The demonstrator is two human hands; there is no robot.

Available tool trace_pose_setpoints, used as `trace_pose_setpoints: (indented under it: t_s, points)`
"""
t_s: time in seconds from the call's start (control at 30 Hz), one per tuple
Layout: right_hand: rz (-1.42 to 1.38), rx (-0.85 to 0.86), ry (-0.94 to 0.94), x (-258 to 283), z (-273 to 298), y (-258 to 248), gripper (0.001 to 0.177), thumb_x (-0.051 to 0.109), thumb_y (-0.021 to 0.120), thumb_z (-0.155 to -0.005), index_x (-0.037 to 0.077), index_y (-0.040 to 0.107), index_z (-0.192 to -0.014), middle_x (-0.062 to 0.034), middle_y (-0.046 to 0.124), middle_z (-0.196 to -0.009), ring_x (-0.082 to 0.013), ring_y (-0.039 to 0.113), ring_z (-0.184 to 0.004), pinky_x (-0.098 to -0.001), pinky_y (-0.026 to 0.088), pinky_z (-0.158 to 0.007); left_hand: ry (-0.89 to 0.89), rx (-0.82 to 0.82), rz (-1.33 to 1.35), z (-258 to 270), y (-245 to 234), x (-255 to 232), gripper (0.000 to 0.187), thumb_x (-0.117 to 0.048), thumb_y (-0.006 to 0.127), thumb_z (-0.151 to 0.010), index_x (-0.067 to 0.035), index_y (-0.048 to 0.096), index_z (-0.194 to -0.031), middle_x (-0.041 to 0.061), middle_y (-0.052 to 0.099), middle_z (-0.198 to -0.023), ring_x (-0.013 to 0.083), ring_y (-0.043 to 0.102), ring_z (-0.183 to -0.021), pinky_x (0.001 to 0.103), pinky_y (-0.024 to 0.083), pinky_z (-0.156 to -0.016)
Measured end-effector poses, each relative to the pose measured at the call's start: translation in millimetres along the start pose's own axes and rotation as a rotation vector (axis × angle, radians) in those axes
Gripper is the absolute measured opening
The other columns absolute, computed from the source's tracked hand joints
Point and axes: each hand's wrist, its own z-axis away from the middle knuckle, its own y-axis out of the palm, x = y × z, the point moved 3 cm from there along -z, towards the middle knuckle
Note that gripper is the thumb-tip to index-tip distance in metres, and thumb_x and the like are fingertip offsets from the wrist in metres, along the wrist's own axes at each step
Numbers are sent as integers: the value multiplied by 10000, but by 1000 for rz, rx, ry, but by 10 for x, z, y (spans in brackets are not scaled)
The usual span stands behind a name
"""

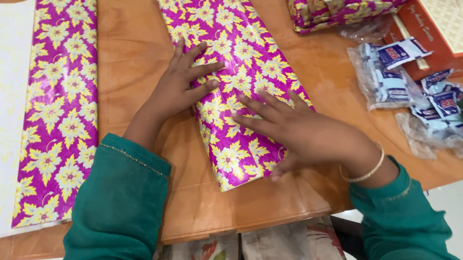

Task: The person wraps a rectangular box with floral-patterned wrapping paper. They fold the paper around the box, crease the edges, and secure the seam with a small piece of tape. The wrapped box is then set aside, and the person begins wrapping a second box.

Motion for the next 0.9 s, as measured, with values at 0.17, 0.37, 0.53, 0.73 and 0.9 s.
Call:
trace_pose_setpoints:
  t_s: [0.17,0.37,0.53,0.73,0.9]
  points:
    - [163,147,235,141,20,168,1290,413,949,-597,297,176,-1623,-101,51,-1740,-450,79,-1524,-707,274,-1105,-55,0,-26,13,-1,-40,450,-508,657,-945,-302,712,-1341,92,417,-1628,480,119,-1563,603,256,-1218]
    - [157,279,361,277,-141,182,1404,395,990,-570,322,87,-1644,-157,-74,-1691,-519,5,-1522,-725,256,-1123,-95,12,-74,7,-40,-63,449,-530,640,-938,-345,696,-1344,47,424,-1626,429,152,-1566,586,341,-1171]
    - [114,313,343,293,-258,142,1400,388,995,-581,305,51,-1610,-172,-95,-1690,-530,0,-1522,-715,277,-1121,-47,-12,-60,0,-72,118,448,-509,668,-950,-328,699,-1360,60,433,-1630,441,178,-1557,578,282,-1232]
    - [142,333,326,113,-698,31,1331,386,968,-630,326,71,-1611,-124,-46,-1704,-502,64,-1528,-633,336,-1131,-104,-152,15,-74,-220,545,448,-420,731,-921,-275,713,-1344,120,415,-1634,457,163,-1571,553,237,-1252]
    - [-30,137,162,-91,-917,-61,1071,482,849,-740,224,258,-1594,-183,347,-1575,-392,473,-1369,-478,458,-1068,-73,-187,50,-57,-151,710,439,-390,717,-956,-237,703,-1368,182,384,-1647,463,145,-1577,554,214,-1270]
